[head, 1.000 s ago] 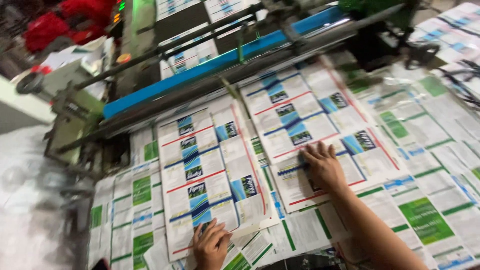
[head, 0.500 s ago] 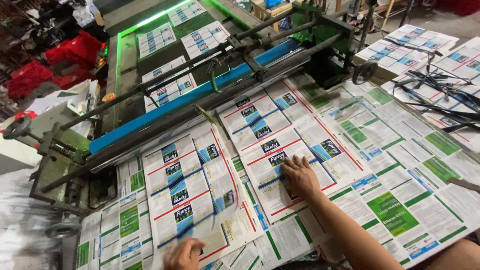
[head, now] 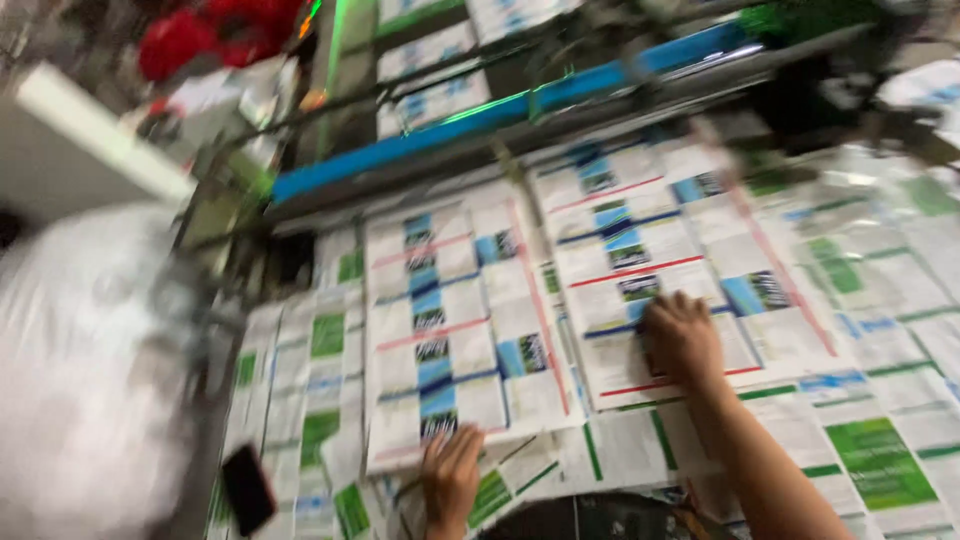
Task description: Operating a mechanical printing press to align and feed label sheets.
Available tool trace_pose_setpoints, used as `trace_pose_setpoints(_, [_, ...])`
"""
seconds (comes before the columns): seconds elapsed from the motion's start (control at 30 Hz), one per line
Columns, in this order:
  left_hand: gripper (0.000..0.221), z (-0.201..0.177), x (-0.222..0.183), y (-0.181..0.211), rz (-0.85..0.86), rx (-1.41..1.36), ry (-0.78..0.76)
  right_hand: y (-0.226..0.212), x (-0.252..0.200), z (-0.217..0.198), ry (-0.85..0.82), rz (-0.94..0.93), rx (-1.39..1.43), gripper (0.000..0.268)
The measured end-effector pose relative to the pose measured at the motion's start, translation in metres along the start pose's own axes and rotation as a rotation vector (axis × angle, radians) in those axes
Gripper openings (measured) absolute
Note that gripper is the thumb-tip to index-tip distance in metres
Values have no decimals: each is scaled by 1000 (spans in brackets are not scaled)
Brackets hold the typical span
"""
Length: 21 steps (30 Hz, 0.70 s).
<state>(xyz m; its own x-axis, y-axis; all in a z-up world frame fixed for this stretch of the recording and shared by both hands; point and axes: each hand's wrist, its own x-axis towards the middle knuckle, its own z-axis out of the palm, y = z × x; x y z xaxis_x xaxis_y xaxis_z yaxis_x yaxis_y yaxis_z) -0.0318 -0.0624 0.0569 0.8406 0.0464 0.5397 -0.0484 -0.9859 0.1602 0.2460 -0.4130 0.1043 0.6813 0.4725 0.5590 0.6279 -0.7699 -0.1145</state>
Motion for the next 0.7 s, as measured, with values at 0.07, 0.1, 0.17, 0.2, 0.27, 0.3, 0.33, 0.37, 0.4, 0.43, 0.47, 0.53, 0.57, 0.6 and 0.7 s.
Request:
trace_pose_setpoints(0.07, [32,-34,33,22,5,-52,53,-16,16,-31,-281,149,-113,22])
trace_pose_setpoints(0.1, [32,-34,38,21,-37,-29,67,-16,18,-25,-285,101,-99,22])
trace_pose_setpoints(0.17, [30,-34,44,21,-28,-33,104,-12,5,-18,-166,100,-102,20])
trace_pose_setpoints(0.2, [30,-30,43,16,-45,-27,106,-14,5,-16,-172,83,-96,20])
trace_pose_setpoints(0.27, [23,-18,45,7,-19,-27,128,-14,4,-14,25,109,-22,17])
trace_pose_setpoints(0.3, [23,-14,45,2,-27,-28,130,-17,4,-14,22,102,-23,17])
trace_pose_setpoints(0.33, [21,-8,48,-3,-23,-21,128,-16,6,-15,33,108,-32,17])
trace_pose_setpoints(0.37, [19,-1,51,-7,-20,-13,125,-16,7,-16,44,115,-41,18])
trace_pose_setpoints(0.4, [19,7,53,-16,-22,-20,133,-14,7,-14,47,109,-50,18])
trace_pose_setpoints(0.43, [19,16,56,-24,-20,-8,136,-12,8,-12,38,113,-56,18])
trace_pose_setpoints(0.47, [19,23,56,-33,-18,5,133,-11,6,-10,26,121,-59,19])
trace_pose_setpoints(0.53, [20,27,60,-41,-20,8,142,-14,6,-14,17,136,-48,19])
trace_pose_setpoints(0.57, [21,29,64,-46,-21,15,149,-16,7,-16,8,152,-31,19])
trace_pose_setpoints(0.6, [21,26,72,-47,-17,12,153,-15,8,-15,12,153,-35,19])
trace_pose_setpoints(0.7, [23,16,96,-45,-33,0,154,-16,9,-15,13,163,-19,17])
